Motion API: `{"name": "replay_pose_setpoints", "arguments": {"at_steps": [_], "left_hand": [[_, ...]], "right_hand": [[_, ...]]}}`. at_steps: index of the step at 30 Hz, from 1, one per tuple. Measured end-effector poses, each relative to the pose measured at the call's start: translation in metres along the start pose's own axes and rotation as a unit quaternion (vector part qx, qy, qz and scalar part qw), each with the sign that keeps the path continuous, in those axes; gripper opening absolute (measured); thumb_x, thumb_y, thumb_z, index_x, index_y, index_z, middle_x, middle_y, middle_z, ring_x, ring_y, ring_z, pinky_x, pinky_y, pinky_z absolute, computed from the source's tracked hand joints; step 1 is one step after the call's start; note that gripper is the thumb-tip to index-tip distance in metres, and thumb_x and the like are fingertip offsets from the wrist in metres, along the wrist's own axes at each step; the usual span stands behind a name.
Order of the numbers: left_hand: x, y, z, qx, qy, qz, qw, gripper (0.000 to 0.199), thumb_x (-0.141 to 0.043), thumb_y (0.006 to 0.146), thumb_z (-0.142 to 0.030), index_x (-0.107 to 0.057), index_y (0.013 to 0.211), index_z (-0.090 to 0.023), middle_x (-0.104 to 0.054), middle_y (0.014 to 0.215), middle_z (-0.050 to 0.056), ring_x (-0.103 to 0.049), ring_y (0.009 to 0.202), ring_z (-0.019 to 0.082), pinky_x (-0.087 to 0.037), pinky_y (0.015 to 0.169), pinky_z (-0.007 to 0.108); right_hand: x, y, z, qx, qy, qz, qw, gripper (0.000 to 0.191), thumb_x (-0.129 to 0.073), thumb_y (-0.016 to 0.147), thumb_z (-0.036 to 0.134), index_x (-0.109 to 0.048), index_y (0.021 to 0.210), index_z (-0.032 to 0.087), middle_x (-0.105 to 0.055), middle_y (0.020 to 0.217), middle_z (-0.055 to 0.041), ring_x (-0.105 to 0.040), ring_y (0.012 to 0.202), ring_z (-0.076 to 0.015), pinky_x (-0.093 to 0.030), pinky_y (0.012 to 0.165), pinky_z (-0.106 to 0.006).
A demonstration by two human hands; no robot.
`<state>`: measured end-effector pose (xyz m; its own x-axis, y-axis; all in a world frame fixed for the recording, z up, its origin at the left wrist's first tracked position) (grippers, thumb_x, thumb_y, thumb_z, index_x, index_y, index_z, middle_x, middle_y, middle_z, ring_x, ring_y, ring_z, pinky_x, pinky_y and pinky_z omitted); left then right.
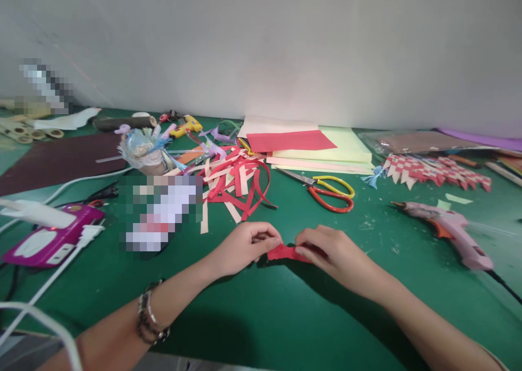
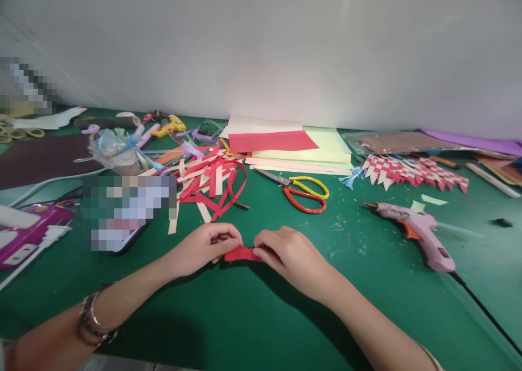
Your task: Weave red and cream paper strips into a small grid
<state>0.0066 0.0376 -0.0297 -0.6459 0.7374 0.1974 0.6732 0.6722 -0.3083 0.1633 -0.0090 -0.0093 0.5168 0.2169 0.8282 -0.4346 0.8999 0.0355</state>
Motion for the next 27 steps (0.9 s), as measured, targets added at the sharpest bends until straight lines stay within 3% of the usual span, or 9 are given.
{"name": "replay_pose_setpoints", "arguments": {"at_steps": [5,8,10,13,15,20,24,27], "left_hand": [[-0.0017,0.0004,0.0000,0.015,0.002,0.001,1.000,0.021,-0.051,0.081,-0.035,-0.056,0.077,-0.015,-0.050,0.054,-0.006,-0.038,0.040,0.004,-0.029,0.041,0.017],[-0.0021,0.0016,0.0016,0.018,-0.016,0.004,1.000,0.021,-0.049,0.082,-0.034,-0.056,0.081,-0.015,-0.058,0.063,-0.003,-0.043,0.042,0.005,-0.033,0.043,0.017],[-0.0018,0.0020,0.0020,0.013,-0.023,0.003,1.000,0.019,-0.047,0.083,-0.032,-0.057,0.084,-0.015,-0.058,0.064,-0.003,-0.046,0.043,0.006,-0.036,0.046,0.018],[-0.0021,0.0016,0.0007,0.004,-0.029,0.010,1.000,0.016,-0.045,0.082,-0.024,-0.058,0.086,-0.015,-0.059,0.066,-0.003,-0.051,0.047,0.006,-0.039,0.052,0.019],[-0.0031,0.0008,-0.0006,0.005,-0.032,0.023,0.999,0.017,-0.043,0.083,-0.022,-0.058,0.088,-0.016,-0.061,0.069,-0.002,-0.053,0.049,0.007,-0.040,0.055,0.020],[-0.0039,-0.0020,-0.0055,-0.001,-0.020,0.031,0.999,0.023,-0.036,0.087,-0.021,-0.057,0.092,-0.014,-0.057,0.059,-0.003,-0.057,0.054,0.010,-0.040,0.058,0.021],[-0.0052,-0.0024,-0.0077,-0.021,-0.041,0.046,0.998,0.032,-0.032,0.090,-0.031,-0.058,0.092,-0.012,-0.061,0.070,0.002,-0.059,0.057,0.011,-0.042,0.060,0.023],[-0.0044,-0.0007,-0.0035,-0.014,-0.031,0.037,0.999,0.027,-0.041,0.088,-0.032,-0.057,0.098,-0.013,-0.063,0.069,0.002,-0.060,0.056,0.012,-0.042,0.059,0.022]], "right_hand": [[-0.0066,-0.0037,-0.0008,-0.018,0.050,0.043,0.998,0.020,-0.045,0.088,0.034,-0.060,0.087,0.021,-0.057,0.060,0.0030,-0.045,0.049,-0.0087,-0.033,0.050,-0.019],[-0.0078,-0.0030,0.0022,-0.004,0.103,0.053,0.993,0.020,-0.048,0.086,0.033,-0.062,0.081,0.020,-0.055,0.060,0.0032,-0.044,0.049,-0.0078,-0.033,0.050,-0.018],[-0.0060,-0.0011,0.0028,0.006,0.132,0.025,0.991,0.019,-0.050,0.085,0.030,-0.061,0.075,0.019,-0.057,0.067,0.0006,-0.049,0.057,-0.0089,-0.037,0.056,-0.018],[-0.0014,0.0012,0.0007,0.014,0.141,-0.034,0.989,0.014,-0.053,0.083,0.026,-0.059,0.073,0.018,-0.056,0.094,-0.0060,-0.054,0.085,-0.0138,-0.041,0.075,-0.023],[-0.0008,0.0019,-0.0008,0.011,0.145,-0.032,0.989,0.014,-0.052,0.083,0.023,-0.057,0.071,0.018,-0.054,0.103,-0.0067,-0.053,0.092,-0.0146,-0.041,0.079,-0.024],[-0.0030,0.0029,-0.0030,-0.031,0.130,0.014,0.991,0.019,-0.049,0.084,0.024,-0.053,0.067,0.017,-0.054,0.065,0.0014,-0.047,0.060,-0.0094,-0.037,0.058,-0.020],[-0.0041,0.0036,-0.0054,-0.058,0.128,0.003,0.990,0.021,-0.048,0.083,0.025,-0.052,0.064,0.017,-0.050,0.059,0.0032,-0.042,0.055,-0.0080,-0.034,0.053,-0.019],[-0.0050,0.0031,-0.0070,-0.067,0.134,-0.004,0.989,0.021,-0.050,0.081,0.026,-0.051,0.063,0.017,-0.049,0.057,0.0038,-0.041,0.054,-0.0078,-0.032,0.052,-0.019]]}}
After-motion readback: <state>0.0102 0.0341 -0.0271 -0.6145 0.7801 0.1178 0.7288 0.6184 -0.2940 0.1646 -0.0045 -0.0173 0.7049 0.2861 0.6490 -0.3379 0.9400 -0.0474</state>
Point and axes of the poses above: each hand's wrist, its own y-axis towards the middle knuckle, its own x-axis out of the back of the hand, z = x × y, the point moved 4 cm from there along y, towards the middle knuckle
